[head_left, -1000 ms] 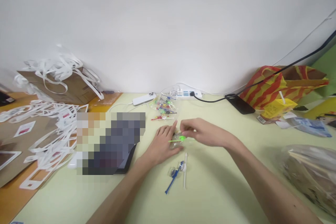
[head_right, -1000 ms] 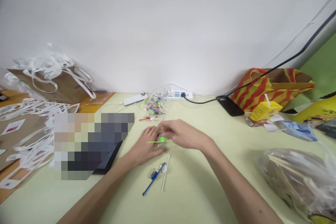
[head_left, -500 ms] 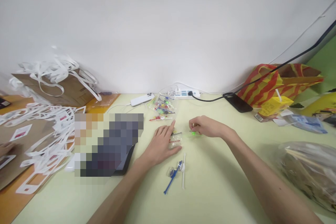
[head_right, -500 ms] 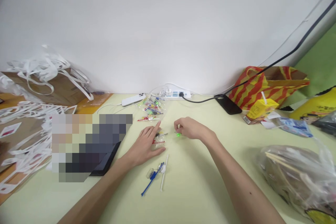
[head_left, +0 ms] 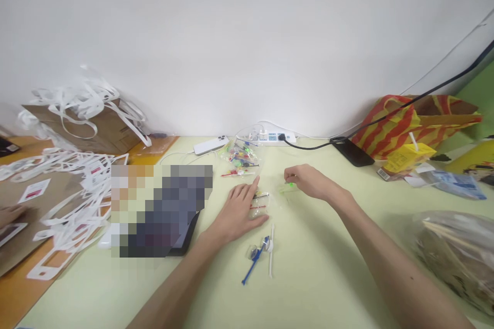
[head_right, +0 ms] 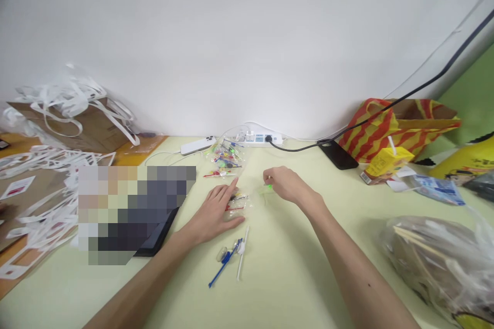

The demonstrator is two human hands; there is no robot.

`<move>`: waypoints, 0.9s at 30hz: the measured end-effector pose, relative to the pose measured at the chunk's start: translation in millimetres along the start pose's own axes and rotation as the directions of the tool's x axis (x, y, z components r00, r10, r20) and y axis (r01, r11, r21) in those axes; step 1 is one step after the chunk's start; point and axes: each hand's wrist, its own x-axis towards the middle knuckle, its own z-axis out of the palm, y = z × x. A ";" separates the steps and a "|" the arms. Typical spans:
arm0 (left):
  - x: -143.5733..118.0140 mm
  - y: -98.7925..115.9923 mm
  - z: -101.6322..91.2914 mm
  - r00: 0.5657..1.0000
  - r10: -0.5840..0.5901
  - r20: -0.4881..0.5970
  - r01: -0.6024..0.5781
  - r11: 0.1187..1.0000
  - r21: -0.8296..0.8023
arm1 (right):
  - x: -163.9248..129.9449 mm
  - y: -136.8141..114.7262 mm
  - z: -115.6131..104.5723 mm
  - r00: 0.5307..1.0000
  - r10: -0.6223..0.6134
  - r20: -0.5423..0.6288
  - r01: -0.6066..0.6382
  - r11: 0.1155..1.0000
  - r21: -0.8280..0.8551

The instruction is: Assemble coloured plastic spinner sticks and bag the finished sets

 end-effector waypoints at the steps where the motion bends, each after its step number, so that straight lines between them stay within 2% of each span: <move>1: 0.0 -0.1 0.1 1.000 0.000 0.001 0.000 1.000 0.001 | 0.4 -1.5 1.5 1.000 -0.022 0.014 0.021 1.000 0.016; 6: 0.4 0.0 0.2 1.000 -0.001 0.002 0.001 1.000 0.003 | 6.8 -11.7 18.8 0.982 -0.152 0.108 0.138 0.982 0.128; 11: 0.6 -1.0 1.0 1.000 0.005 0.007 -0.005 1.000 0.021 | 13.9 -11.6 33.0 0.963 -0.218 0.161 0.183 0.961 0.207; 17: 0.4 -1.2 1.6 1.000 -0.011 0.023 0.010 1.000 0.028 | 8.8 2.8 12.5 0.971 -0.175 0.164 0.139 0.968 0.209; 21: 0.5 -1.6 2.2 1.000 -0.016 0.020 0.015 0.999 0.032 | 3.0 10.6 -2.6 0.967 -0.130 0.220 0.096 0.983 0.158; 27: 1.2 -0.9 1.6 0.999 -0.022 0.033 0.021 0.999 0.041 | 3.6 7.3 3.9 0.965 -0.063 0.255 0.041 0.995 0.091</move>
